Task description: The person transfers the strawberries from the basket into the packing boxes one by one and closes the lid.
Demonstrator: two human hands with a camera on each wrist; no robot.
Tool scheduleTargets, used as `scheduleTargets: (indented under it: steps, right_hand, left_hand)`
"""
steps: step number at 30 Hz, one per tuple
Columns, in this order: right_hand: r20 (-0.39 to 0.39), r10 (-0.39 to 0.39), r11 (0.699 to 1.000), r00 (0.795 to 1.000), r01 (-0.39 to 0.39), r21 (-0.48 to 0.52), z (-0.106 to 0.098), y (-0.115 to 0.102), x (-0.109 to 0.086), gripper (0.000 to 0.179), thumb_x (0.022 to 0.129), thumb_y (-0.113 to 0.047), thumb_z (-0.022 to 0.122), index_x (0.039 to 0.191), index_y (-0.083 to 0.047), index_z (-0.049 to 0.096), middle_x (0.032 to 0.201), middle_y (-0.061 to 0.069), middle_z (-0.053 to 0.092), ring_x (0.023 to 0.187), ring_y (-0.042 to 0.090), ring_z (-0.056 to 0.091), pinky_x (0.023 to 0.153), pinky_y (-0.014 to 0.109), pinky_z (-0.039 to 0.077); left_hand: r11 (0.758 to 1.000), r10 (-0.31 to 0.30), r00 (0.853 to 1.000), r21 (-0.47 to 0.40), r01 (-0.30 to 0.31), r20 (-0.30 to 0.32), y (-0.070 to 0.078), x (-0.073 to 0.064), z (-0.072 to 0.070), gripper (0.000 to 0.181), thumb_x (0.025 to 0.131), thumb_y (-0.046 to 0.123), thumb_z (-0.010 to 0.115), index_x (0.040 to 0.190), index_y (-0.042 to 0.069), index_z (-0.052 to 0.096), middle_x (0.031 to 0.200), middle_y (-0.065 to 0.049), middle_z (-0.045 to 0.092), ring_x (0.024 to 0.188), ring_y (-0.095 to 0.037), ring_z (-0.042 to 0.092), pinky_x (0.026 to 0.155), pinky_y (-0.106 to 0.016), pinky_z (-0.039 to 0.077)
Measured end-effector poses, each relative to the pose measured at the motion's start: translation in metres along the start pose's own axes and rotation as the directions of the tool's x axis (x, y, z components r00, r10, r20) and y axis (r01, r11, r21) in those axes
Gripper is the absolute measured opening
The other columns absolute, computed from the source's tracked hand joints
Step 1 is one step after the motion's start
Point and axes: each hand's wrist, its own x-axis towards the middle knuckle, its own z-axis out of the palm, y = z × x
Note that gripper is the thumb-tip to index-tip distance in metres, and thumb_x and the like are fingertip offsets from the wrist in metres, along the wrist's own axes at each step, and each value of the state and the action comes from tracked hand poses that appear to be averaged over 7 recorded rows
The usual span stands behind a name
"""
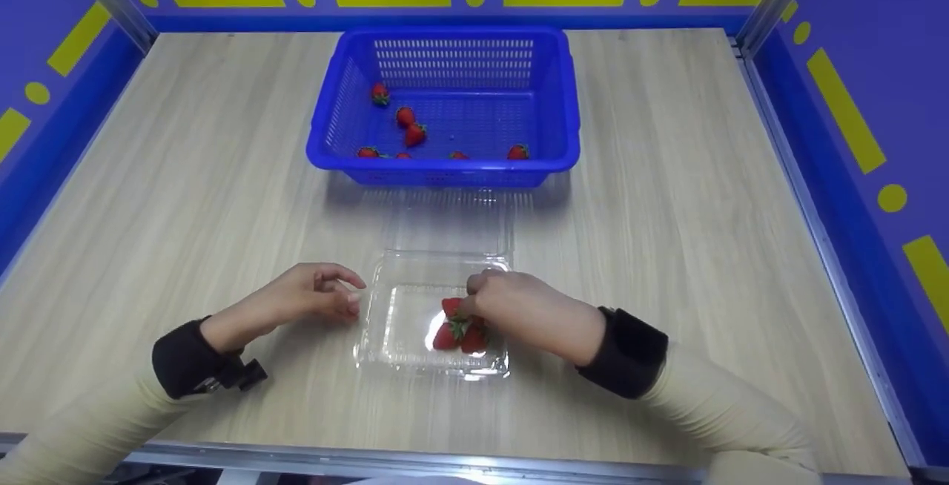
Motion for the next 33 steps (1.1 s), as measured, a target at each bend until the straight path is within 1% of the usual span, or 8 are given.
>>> scheduleTargets:
  steps: [2, 5, 10, 12, 15, 20, 23, 33]
  right_hand:
    - [0.002, 0.011, 1.000, 1.000, -0.011, 0.003, 0.003, -0.001, -0.001, 0.023, 0.077, 0.004, 0.083, 0.094, -0.011, 0.078, 0.090, 0.004, 0.069, 0.082, 0.015, 0.069, 0.070, 0.024, 0.061]
    - [0.006, 0.021, 1.000, 1.000, -0.021, -0.014, 0.006, -0.001, -0.001, 0.025, 0.078, 0.008, 0.080, 0.096, -0.009, 0.076, 0.089, 0.004, 0.066, 0.081, 0.014, 0.065, 0.069, 0.024, 0.061]
    - [0.037, 0.037, 0.998, 0.999, -0.036, -0.049, 0.009, -0.002, 0.001, 0.028, 0.078, 0.012, 0.078, 0.098, -0.006, 0.071, 0.087, 0.004, 0.066, 0.080, 0.013, 0.064, 0.069, 0.026, 0.062]
    - [0.045, 0.035, 0.998, 0.998, -0.032, -0.058, 0.009, -0.003, 0.002, 0.027, 0.077, 0.011, 0.079, 0.096, -0.006, 0.070, 0.086, 0.004, 0.066, 0.079, 0.013, 0.064, 0.068, 0.026, 0.062]
    - [0.038, 0.016, 0.997, 0.999, -0.012, -0.079, 0.010, -0.004, 0.002, 0.026, 0.076, 0.011, 0.080, 0.091, -0.007, 0.069, 0.083, 0.003, 0.064, 0.077, 0.013, 0.063, 0.065, 0.024, 0.060]
    - [0.009, -0.015, 0.995, 1.000, 0.016, -0.101, 0.015, -0.005, 0.001, 0.026, 0.074, 0.011, 0.080, 0.086, -0.008, 0.068, 0.081, 0.002, 0.065, 0.077, 0.014, 0.063, 0.063, 0.022, 0.057]
    - [0.006, -0.016, 0.994, 1.000, 0.017, -0.104, 0.017, -0.005, 0.002, 0.026, 0.072, 0.011, 0.080, 0.084, -0.009, 0.068, 0.079, 0.001, 0.064, 0.076, 0.013, 0.062, 0.061, 0.021, 0.056]
    - [0.022, -0.008, 0.994, 1.000, 0.010, -0.110, 0.020, -0.007, 0.002, 0.028, 0.072, 0.012, 0.079, 0.083, -0.011, 0.067, 0.078, 0.000, 0.063, 0.076, 0.014, 0.058, 0.060, 0.020, 0.053]
  left_hand:
    - [0.999, -0.003, 1.000, -0.032, 0.003, 0.011, -0.002, 0.001, 0.003, 0.033, 0.095, 0.013, 0.070, 0.119, -0.007, 0.061, 0.091, -0.016, 0.078, 0.078, -0.012, 0.074, 0.080, -0.030, 0.065]
    - [0.999, -0.003, 1.000, -0.050, 0.004, 0.023, -0.004, 0.004, 0.007, 0.028, 0.095, 0.013, 0.070, 0.115, -0.006, 0.062, 0.083, -0.006, 0.076, 0.076, -0.010, 0.074, 0.079, -0.027, 0.065]
    - [1.000, 0.005, 1.000, -0.015, -0.005, 0.012, -0.006, 0.006, 0.012, 0.020, 0.094, 0.014, 0.072, 0.105, -0.001, 0.064, 0.072, 0.008, 0.068, 0.070, -0.005, 0.070, 0.070, -0.018, 0.059]
    - [1.000, 0.023, 1.000, 0.001, -0.023, 0.000, -0.006, 0.007, 0.013, 0.015, 0.093, 0.012, 0.072, 0.099, 0.001, 0.064, 0.071, 0.009, 0.066, 0.068, -0.005, 0.067, 0.068, -0.016, 0.056]
    - [0.999, 0.037, 0.999, -0.019, -0.037, -0.003, -0.005, 0.008, 0.015, 0.010, 0.093, 0.007, 0.071, 0.093, 0.002, 0.062, 0.070, 0.009, 0.064, 0.066, -0.006, 0.066, 0.066, -0.017, 0.056]
    - [0.991, -0.003, 0.999, -0.134, 0.007, 0.032, -0.003, 0.009, 0.018, 0.009, 0.095, 0.001, 0.067, 0.094, 0.003, 0.058, 0.069, 0.008, 0.066, 0.063, -0.007, 0.067, 0.066, -0.020, 0.062]
    - [0.985, -0.013, 0.999, -0.171, 0.020, 0.040, -0.003, 0.009, 0.019, 0.010, 0.095, -0.001, 0.066, 0.095, 0.003, 0.057, 0.069, 0.007, 0.067, 0.062, -0.007, 0.066, 0.066, -0.020, 0.063]
    - [0.986, -0.004, 0.999, -0.168, 0.012, 0.044, -0.003, 0.008, 0.019, 0.012, 0.095, 0.000, 0.066, 0.092, 0.004, 0.055, 0.069, 0.006, 0.066, 0.064, -0.007, 0.066, 0.068, -0.022, 0.063]
